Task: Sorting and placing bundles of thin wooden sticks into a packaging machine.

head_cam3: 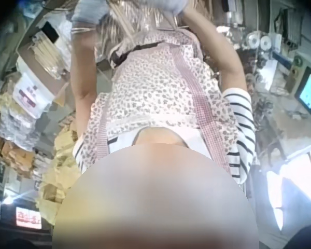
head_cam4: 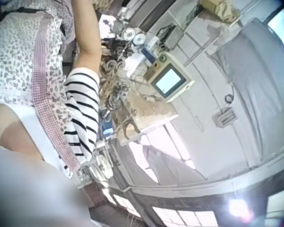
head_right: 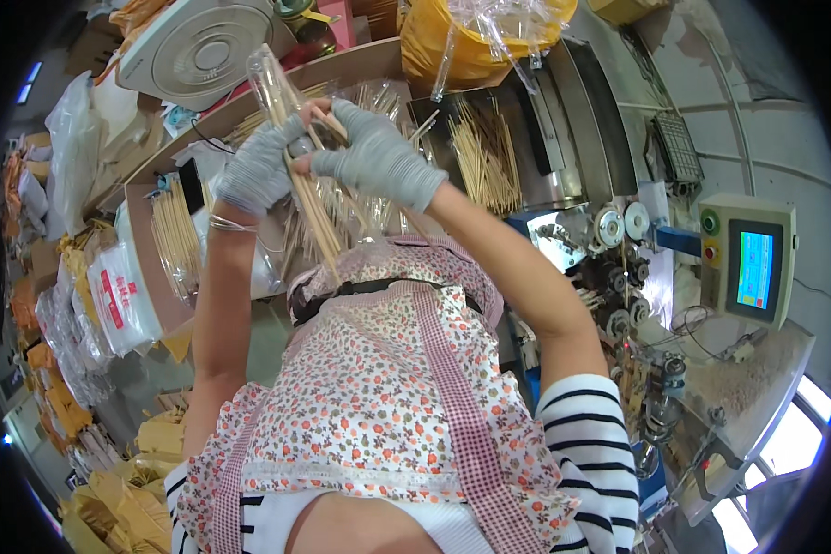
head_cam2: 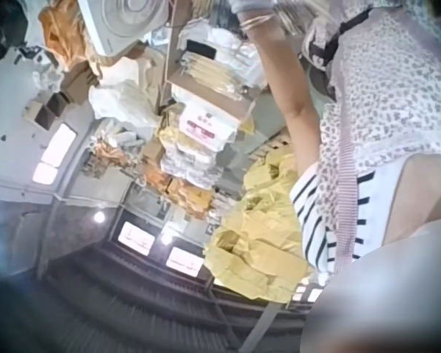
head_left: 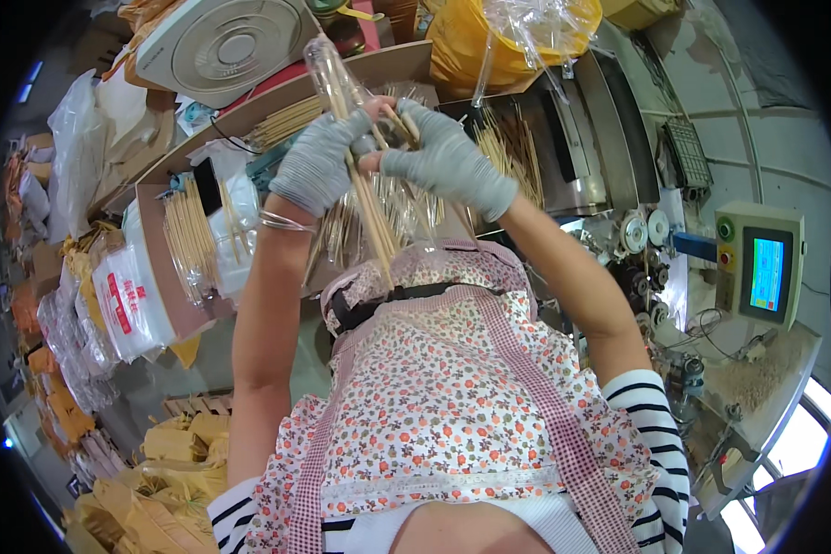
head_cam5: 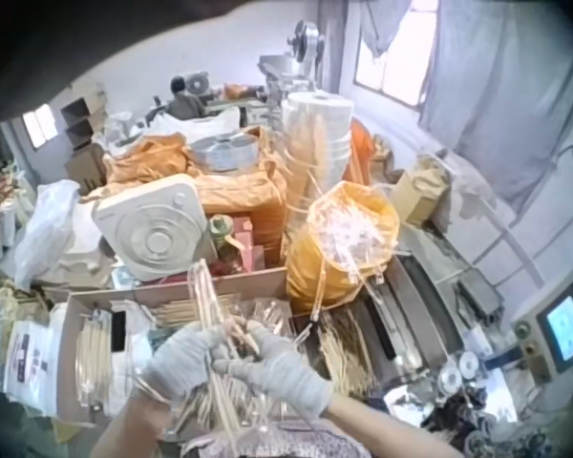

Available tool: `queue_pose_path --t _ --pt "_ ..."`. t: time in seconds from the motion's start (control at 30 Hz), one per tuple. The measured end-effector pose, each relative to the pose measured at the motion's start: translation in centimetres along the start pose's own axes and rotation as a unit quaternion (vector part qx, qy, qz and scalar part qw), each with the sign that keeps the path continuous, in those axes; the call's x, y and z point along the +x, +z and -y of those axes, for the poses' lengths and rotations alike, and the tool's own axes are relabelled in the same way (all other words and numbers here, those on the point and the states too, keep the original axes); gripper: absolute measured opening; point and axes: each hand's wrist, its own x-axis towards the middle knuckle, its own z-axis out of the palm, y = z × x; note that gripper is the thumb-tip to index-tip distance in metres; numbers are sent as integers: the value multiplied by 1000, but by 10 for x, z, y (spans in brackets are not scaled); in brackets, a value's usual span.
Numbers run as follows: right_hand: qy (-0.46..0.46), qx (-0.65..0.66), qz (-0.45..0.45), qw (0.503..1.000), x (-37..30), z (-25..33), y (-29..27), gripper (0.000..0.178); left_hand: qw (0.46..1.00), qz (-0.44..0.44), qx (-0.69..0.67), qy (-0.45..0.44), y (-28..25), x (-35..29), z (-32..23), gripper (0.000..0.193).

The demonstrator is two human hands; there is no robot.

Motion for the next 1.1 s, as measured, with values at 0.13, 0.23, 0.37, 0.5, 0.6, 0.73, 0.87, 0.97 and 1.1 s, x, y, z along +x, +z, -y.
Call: queue_pose_path --t 0.13,0.23,0.37,0.5,0.6,0.73,0.87,0.97,1.1 --pt "87 1 47 995 -1 -7 -10 36 988 64 -138 37 -8 -4 8 41" --pt "160 93 57 981 -8 -1 -20 31 981 0 -180 71 -6 -11 12 37" --pt "156 100 50 981 -10 1 -16 29 971 3 -231 64 -19 -7 18 36" --pt "140 79 63 985 -10 -8 -1 31 977 9 -204 56 -18 -6 20 37" --pt "153 128 98 975 -11 8 6 34 980 -15 -181 83 -20 -5 26 36" --pt "116 108 97 983 -12 -8 11 31 977 -26 -189 91 -16 -7 29 39" --pt "172 130 119 969 -10 -7 6 26 984 -39 -163 67 -27 -10 22 37" --pt "207 112 145 961 -8 -2 -1 25 987 -92 -115 71 -23 -10 13 32" --pt "201 142 173 954 -5 -5 -15 28 992 -3 -117 41 -49 -3 2 30"
